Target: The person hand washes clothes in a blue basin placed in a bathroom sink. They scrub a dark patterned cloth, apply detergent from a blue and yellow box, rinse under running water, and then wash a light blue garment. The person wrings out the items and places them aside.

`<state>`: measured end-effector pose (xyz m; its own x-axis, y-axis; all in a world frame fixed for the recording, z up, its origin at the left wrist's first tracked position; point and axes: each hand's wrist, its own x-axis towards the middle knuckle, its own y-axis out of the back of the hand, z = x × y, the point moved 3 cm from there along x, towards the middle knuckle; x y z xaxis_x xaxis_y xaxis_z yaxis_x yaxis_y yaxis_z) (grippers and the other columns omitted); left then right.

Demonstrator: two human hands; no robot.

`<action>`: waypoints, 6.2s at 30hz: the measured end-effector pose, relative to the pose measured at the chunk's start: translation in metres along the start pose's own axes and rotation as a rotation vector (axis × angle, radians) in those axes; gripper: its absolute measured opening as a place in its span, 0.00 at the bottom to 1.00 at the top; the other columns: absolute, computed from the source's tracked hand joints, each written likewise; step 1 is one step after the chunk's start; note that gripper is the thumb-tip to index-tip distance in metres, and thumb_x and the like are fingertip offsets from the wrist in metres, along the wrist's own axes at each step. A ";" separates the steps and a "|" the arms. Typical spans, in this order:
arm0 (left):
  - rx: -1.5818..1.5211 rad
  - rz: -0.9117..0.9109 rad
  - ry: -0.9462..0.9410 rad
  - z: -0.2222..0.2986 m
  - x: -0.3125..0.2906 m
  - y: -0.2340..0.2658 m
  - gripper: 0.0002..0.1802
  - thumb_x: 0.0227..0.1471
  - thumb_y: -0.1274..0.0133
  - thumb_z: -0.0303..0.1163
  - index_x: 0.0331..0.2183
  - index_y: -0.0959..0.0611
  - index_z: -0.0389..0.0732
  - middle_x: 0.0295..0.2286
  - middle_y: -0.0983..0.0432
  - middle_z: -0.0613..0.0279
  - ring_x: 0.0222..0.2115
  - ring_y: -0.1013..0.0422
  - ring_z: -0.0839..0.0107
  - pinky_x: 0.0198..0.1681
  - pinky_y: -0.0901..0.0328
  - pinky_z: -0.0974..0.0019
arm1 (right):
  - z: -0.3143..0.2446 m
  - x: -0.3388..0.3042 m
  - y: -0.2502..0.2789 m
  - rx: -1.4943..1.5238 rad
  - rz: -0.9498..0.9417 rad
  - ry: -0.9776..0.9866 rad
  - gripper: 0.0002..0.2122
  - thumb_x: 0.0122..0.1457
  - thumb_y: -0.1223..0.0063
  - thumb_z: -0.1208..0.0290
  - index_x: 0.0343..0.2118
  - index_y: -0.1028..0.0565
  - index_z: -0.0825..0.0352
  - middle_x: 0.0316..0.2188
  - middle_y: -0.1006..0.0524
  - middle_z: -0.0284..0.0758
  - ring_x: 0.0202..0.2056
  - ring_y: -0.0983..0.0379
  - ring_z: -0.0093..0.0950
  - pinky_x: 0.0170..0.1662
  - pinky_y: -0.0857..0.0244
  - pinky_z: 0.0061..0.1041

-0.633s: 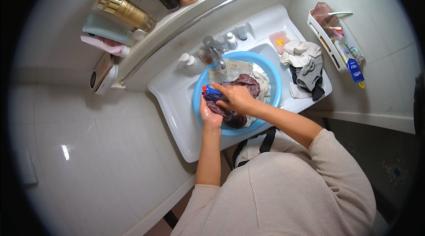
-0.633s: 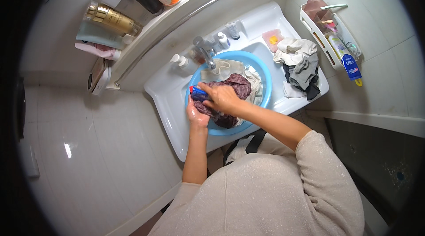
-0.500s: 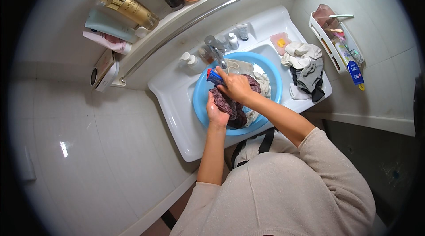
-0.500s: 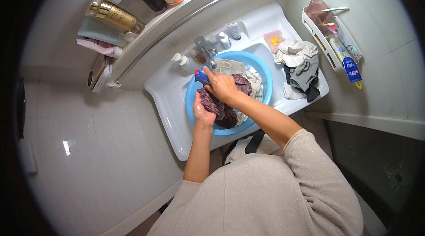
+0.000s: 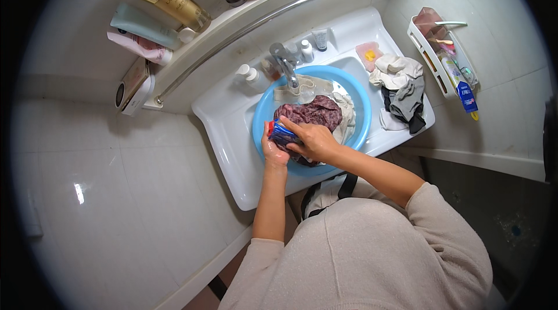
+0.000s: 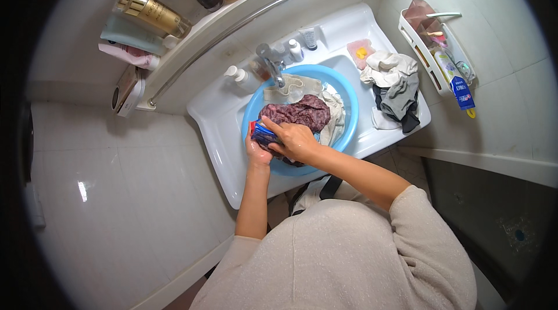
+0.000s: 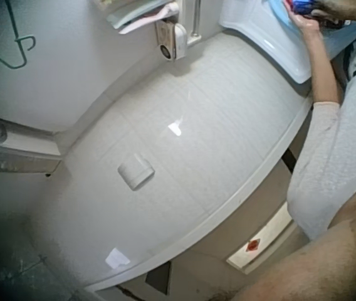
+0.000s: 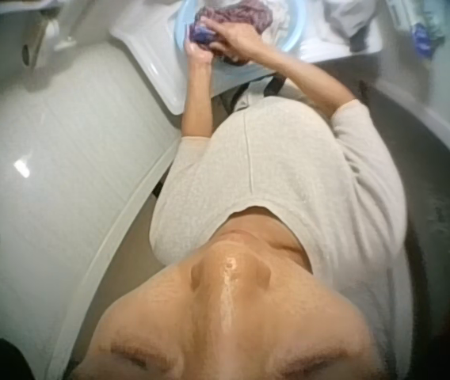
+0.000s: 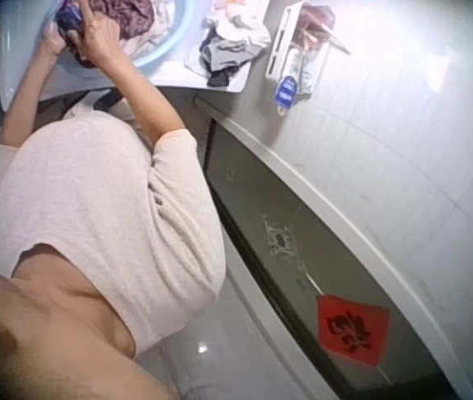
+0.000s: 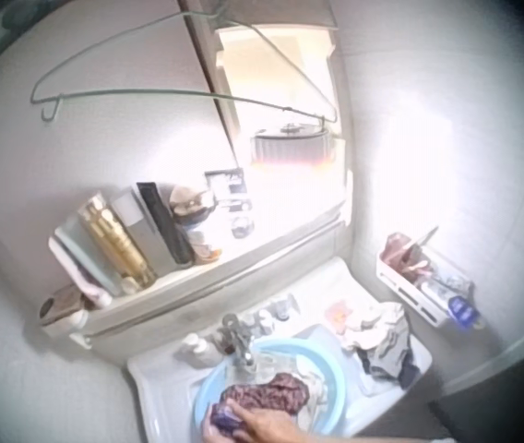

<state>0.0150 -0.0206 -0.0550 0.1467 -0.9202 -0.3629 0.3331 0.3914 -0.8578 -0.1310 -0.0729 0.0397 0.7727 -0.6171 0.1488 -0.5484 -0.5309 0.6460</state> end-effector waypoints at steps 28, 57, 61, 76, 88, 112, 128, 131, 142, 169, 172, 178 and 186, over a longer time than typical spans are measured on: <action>0.125 0.057 -0.104 -0.025 -0.027 -0.059 0.24 0.60 0.66 0.42 0.51 0.33 0.36 0.49 0.33 0.58 0.49 0.36 0.63 0.55 0.43 0.58 | 0.044 0.037 0.005 -0.166 0.142 -0.178 0.30 0.50 0.44 0.62 0.56 0.40 0.58 0.28 0.25 0.43 0.29 0.28 0.42 0.31 0.34 0.37; 0.008 0.202 -0.071 -0.013 -0.013 -0.025 0.41 0.53 0.70 0.64 0.53 0.36 0.39 0.47 0.33 0.56 0.48 0.35 0.60 0.53 0.42 0.57 | -0.003 0.005 -0.004 -0.007 0.058 0.080 0.32 0.47 0.42 0.64 0.57 0.40 0.55 0.26 0.26 0.42 0.29 0.27 0.40 0.31 0.34 0.37; 0.017 0.144 0.029 -0.031 -0.006 -0.055 0.43 0.54 0.73 0.64 0.57 0.42 0.38 0.53 0.40 0.55 0.54 0.43 0.59 0.57 0.49 0.56 | 0.029 0.030 0.018 -0.274 0.095 -0.184 0.30 0.48 0.43 0.64 0.57 0.40 0.55 0.25 0.27 0.39 0.27 0.29 0.38 0.27 0.35 0.34; -0.015 0.101 0.111 -0.037 0.025 -0.076 0.38 0.55 0.66 0.56 0.55 0.41 0.33 0.52 0.38 0.50 0.53 0.42 0.53 0.58 0.51 0.50 | 0.224 0.007 0.119 0.960 0.665 -0.688 0.12 0.58 0.49 0.64 0.38 0.30 0.67 0.27 0.25 0.31 0.25 0.28 0.20 0.28 0.32 0.21; 0.070 0.153 0.018 -0.054 0.015 -0.081 0.37 0.56 0.68 0.56 0.56 0.42 0.35 0.53 0.40 0.51 0.54 0.43 0.56 0.59 0.52 0.53 | 0.399 0.031 0.184 -0.184 0.558 -0.785 0.17 0.52 0.47 0.63 0.43 0.27 0.67 0.38 0.25 0.44 0.39 0.29 0.38 0.45 0.37 0.33; 2.232 0.064 -0.553 -0.055 -0.042 -0.073 0.19 0.32 0.40 0.28 0.34 0.24 0.40 0.42 0.33 0.57 0.40 0.36 0.57 0.41 0.38 0.56 | 0.111 0.000 0.055 1.244 0.323 -0.533 0.05 0.60 0.54 0.68 0.31 0.31 0.63 0.26 0.28 0.26 0.27 0.33 0.15 0.37 0.37 0.17; 1.213 -0.071 -0.076 0.051 -0.066 -0.028 0.16 0.50 0.60 0.23 0.42 0.27 0.38 0.39 0.29 0.60 0.37 0.32 0.71 0.44 0.39 0.70 | 0.046 -0.015 0.053 -0.214 -0.319 -0.039 0.09 0.40 0.40 0.69 0.26 0.24 0.64 0.30 0.28 0.37 0.38 0.32 0.41 0.40 0.37 0.37; 0.691 -0.014 -0.136 0.063 -0.076 -0.061 0.17 0.52 0.63 0.24 0.45 0.30 0.36 0.39 0.31 0.62 0.40 0.34 0.73 0.48 0.41 0.71 | 0.021 0.008 0.083 0.077 -0.131 0.144 0.07 0.41 0.45 0.77 0.27 0.25 0.68 0.35 0.26 0.34 0.43 0.34 0.32 0.42 0.37 0.28; 0.555 0.625 -0.039 0.008 0.032 0.038 0.39 0.50 0.51 0.27 0.59 0.51 0.40 0.55 0.45 0.54 0.52 0.41 0.63 0.57 0.49 0.62 | 0.098 0.064 -0.054 0.166 0.186 -0.291 0.19 0.51 0.51 0.75 0.48 0.36 0.67 0.32 0.28 0.43 0.34 0.30 0.36 0.37 0.36 0.32; -0.026 0.544 -0.013 -0.030 0.084 0.033 0.25 0.52 0.54 0.55 0.37 0.22 0.43 0.33 0.25 0.66 0.33 0.30 0.69 0.40 0.35 0.65 | 0.059 0.094 -0.067 -0.095 0.213 -0.356 0.15 0.56 0.54 0.59 0.26 0.33 0.68 0.19 0.28 0.50 0.23 0.31 0.51 0.25 0.38 0.45; -0.109 -0.033 0.289 -0.009 0.084 0.069 0.25 0.53 0.56 0.57 0.26 0.24 0.44 0.26 0.25 0.62 0.28 0.31 0.69 0.32 0.35 0.65 | 0.009 0.061 -0.067 0.011 0.104 -0.170 0.15 0.54 0.50 0.58 0.25 0.34 0.66 0.19 0.29 0.50 0.23 0.30 0.51 0.25 0.39 0.45; 0.051 0.619 -0.016 -0.035 0.073 0.022 0.18 0.56 0.56 0.48 0.32 0.23 0.43 0.30 0.25 0.65 0.31 0.29 0.71 0.35 0.32 0.67 | 0.084 0.099 -0.063 -0.135 0.078 -0.368 0.11 0.54 0.51 0.63 0.27 0.30 0.68 0.20 0.27 0.50 0.26 0.29 0.50 0.29 0.35 0.44; -0.232 0.101 0.025 -0.036 0.075 0.088 0.24 0.56 0.62 0.55 0.25 0.24 0.45 0.20 0.30 0.65 0.20 0.33 0.71 0.23 0.38 0.69 | 0.038 0.062 -0.091 -0.025 -0.011 -0.183 0.10 0.54 0.51 0.65 0.34 0.32 0.67 0.19 0.28 0.52 0.26 0.30 0.51 0.27 0.38 0.46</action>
<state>0.0220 -0.0557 -0.1705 0.1444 -0.8773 -0.4578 0.0951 0.4728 -0.8760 -0.0454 -0.0852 -0.0380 0.7062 -0.7080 0.0050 -0.5306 -0.5244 0.6659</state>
